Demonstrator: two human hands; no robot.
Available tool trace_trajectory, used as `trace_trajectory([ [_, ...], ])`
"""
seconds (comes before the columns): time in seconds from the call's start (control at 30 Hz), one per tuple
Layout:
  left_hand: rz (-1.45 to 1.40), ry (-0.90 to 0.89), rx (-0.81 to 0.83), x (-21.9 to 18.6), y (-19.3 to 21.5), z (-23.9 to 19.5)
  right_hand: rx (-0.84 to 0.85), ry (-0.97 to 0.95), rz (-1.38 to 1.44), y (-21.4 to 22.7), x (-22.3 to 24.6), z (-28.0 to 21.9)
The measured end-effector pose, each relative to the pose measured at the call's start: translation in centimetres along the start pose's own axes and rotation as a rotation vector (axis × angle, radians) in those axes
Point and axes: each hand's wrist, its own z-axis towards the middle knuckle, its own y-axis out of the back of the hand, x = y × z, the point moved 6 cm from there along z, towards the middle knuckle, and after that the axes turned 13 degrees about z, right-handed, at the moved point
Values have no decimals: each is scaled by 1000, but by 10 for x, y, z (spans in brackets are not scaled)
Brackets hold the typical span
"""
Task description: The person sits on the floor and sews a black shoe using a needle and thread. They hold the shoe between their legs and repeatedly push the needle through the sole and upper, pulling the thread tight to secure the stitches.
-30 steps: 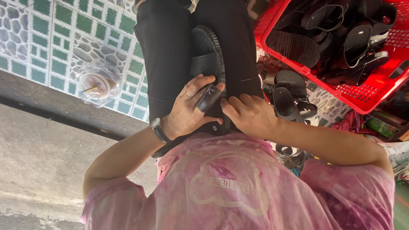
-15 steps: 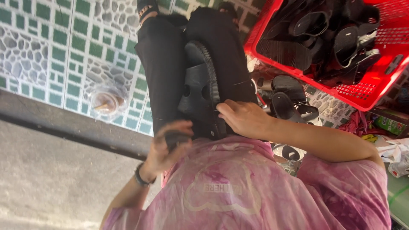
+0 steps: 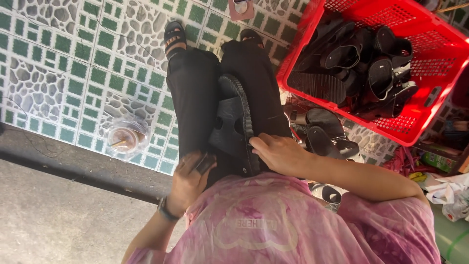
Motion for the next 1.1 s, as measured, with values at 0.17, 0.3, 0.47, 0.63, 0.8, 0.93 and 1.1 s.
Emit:
trace_trajectory([
  [0.17, -1019, 417, 508, -17, 6, 5, 175, -80, 189, 3, 3, 7],
  [0.3, -1381, 649, 543, -28, -22, -9, 130, -33, 177, 4, -2, 7],
  [0.47, -932, 1026, 326, -3, -90, -69, -96, 177, 68, -6, -10, 2],
  [0.63, -887, 1032, 257, -13, -106, -45, -170, 258, 45, -12, -15, 0],
  [0.8, -878, 946, 450, -11, -100, -48, -189, 289, 97, 27, -8, -5],
  [0.93, -841, 1059, 534, 4, -96, -64, 100, 104, -101, 68, -5, -4],
  [1.1, -836, 994, 599, 0, -69, -27, 229, -39, -241, 112, -25, -22],
])
